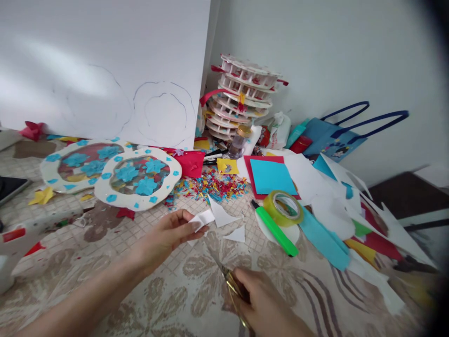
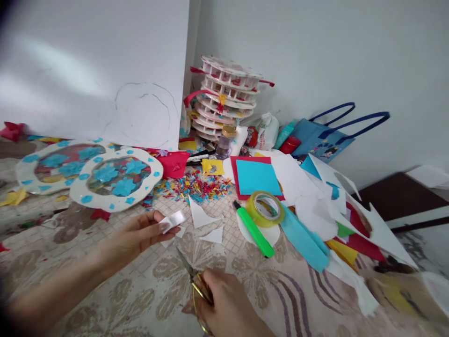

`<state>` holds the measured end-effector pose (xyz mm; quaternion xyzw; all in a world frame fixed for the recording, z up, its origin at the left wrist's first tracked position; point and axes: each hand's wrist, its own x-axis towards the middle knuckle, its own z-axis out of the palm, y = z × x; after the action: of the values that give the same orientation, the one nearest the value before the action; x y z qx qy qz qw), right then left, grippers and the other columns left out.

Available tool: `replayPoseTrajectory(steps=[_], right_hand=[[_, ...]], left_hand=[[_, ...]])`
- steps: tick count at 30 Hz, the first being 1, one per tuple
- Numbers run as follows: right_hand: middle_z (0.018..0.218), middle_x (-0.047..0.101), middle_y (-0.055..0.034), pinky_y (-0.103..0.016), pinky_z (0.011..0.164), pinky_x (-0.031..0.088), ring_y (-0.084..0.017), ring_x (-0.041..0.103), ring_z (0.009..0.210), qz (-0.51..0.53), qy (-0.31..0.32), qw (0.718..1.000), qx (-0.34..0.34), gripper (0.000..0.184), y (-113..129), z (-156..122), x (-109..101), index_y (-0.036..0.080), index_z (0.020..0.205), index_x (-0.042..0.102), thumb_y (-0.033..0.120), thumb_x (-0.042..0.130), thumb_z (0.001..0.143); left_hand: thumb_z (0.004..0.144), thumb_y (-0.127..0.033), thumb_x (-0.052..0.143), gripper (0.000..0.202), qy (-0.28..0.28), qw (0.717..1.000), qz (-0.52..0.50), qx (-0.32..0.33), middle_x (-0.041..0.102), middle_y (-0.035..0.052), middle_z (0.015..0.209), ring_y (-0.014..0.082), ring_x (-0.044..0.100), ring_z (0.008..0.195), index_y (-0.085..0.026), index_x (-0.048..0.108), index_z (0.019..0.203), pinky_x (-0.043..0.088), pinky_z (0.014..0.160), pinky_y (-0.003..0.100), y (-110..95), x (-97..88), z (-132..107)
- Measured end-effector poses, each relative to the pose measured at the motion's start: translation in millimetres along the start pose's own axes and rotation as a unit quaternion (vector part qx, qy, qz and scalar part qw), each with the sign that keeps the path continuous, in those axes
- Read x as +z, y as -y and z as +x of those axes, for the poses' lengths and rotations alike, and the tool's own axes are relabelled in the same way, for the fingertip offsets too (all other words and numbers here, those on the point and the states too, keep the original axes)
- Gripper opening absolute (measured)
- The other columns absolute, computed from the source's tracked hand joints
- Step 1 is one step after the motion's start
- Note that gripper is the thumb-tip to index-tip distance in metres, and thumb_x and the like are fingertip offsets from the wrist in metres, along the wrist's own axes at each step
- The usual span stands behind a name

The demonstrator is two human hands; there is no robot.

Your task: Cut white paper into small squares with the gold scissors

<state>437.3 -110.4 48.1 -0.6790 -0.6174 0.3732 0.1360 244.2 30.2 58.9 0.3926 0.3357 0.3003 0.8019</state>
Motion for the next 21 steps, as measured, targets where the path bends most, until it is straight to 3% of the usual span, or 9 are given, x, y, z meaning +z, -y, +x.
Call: replayPoseTrajectory(steps=[2, 4, 6, 9, 11, 14, 16, 21], right_hand=[[0.08, 0.063, -0.0036, -0.028, 0.064, 0.042, -0.019, 0.057, 0.072, -0.056, -0.001, 0.998, -0.02, 0.01, -1, -8, -12, 0.019, 0.082, 0.06, 0.015, 0.061, 0.073], [0.096, 0.064, -0.0062, -0.031, 0.073, 0.045, -0.021, 0.059, 0.086, -0.043, -0.008, 0.997, -0.07, 0.018, 2, -11, -23, 0.021, 0.095, 0.062, 0.016, 0.059, 0.078], [0.101, 0.064, -0.0068, -0.031, 0.075, 0.047, -0.021, 0.06, 0.09, 0.009, -0.045, 0.993, -0.105, 0.021, 9, -6, -31, 0.024, 0.103, 0.061, 0.02, 0.055, 0.084], [0.1, 0.062, -0.0076, -0.027, 0.064, 0.049, -0.018, 0.061, 0.083, 0.133, -0.11, 0.979, -0.111, 0.033, 21, 21, -34, 0.022, 0.119, 0.051, 0.029, 0.054, 0.086], [0.097, 0.061, -0.0066, -0.024, 0.057, 0.048, -0.016, 0.061, 0.077, 0.227, -0.099, 0.96, -0.128, 0.034, 28, 45, -31, 0.02, 0.116, 0.05, 0.034, 0.054, 0.086], [0.074, 0.059, 0.0006, -0.022, 0.053, 0.045, -0.011, 0.059, 0.06, 0.293, -0.079, 0.945, -0.124, 0.019, 32, 70, -25, 0.018, 0.094, 0.055, 0.035, 0.054, 0.086], [0.064, 0.055, 0.0035, -0.02, 0.049, 0.041, -0.009, 0.054, 0.052, 0.312, -0.1, 0.937, -0.116, 0.018, 31, 77, -23, 0.018, 0.087, 0.054, 0.035, 0.054, 0.086], [0.061, 0.053, 0.0041, -0.02, 0.043, 0.033, -0.008, 0.048, 0.047, 0.334, -0.134, 0.927, -0.102, 0.021, 23, 73, -20, 0.018, 0.088, 0.054, 0.039, 0.055, 0.085]], left_hand=[[0.073, -0.028, 0.073, 0.02, -0.014, 1.0, 0.005, -0.003, 0.07, -0.0002, 0.081, 0.0168, 0.066, 0.086, -0.017, 0.056, 0.074, 0.047, 0.085, 0.032, -2, -1.8, 1], [0.072, -0.029, 0.074, 0.021, -0.014, 1.0, 0.023, -0.01, 0.07, -0.0003, 0.08, 0.0161, 0.066, 0.084, -0.017, 0.056, 0.074, 0.048, 0.084, 0.031, -4, -0.8, 1], [0.072, -0.03, 0.074, 0.022, -0.004, 0.999, 0.049, -0.016, 0.07, -0.0002, 0.08, 0.016, 0.065, 0.083, -0.018, 0.056, 0.074, 0.048, 0.083, 0.031, -4, 1.9, 0], [0.071, -0.033, 0.074, 0.024, 0.021, 0.995, 0.09, -0.024, 0.07, 0.0012, 0.079, 0.0163, 0.064, 0.081, -0.017, 0.056, 0.073, 0.049, 0.079, 0.031, -2, 5.7, -2], [0.071, -0.034, 0.073, 0.025, 0.035, 0.993, 0.11, -0.027, 0.069, 0.0014, 0.078, 0.0161, 0.064, 0.078, -0.017, 0.056, 0.073, 0.049, 0.076, 0.03, 0, 6.1, -3], [0.072, -0.036, 0.071, 0.023, 0.038, 0.989, 0.139, -0.025, 0.069, 0.0013, 0.081, 0.0166, 0.064, 0.079, -0.017, 0.057, 0.076, 0.05, 0.074, 0.03, -1, 3.5, -3], [0.072, -0.036, 0.07, 0.023, 0.024, 0.983, 0.181, -0.009, 0.068, 0.0016, 0.081, 0.017, 0.064, 0.078, -0.017, 0.059, 0.079, 0.051, 0.072, 0.031, -4, 0.7, -2], [0.076, -0.034, 0.063, 0.024, 0.007, 0.951, 0.303, 0.051, 0.065, -0.0005, 0.066, 0.0153, 0.062, 0.061, -0.017, 0.061, 0.093, 0.05, 0.058, 0.027, -8, -3.8, 0]])
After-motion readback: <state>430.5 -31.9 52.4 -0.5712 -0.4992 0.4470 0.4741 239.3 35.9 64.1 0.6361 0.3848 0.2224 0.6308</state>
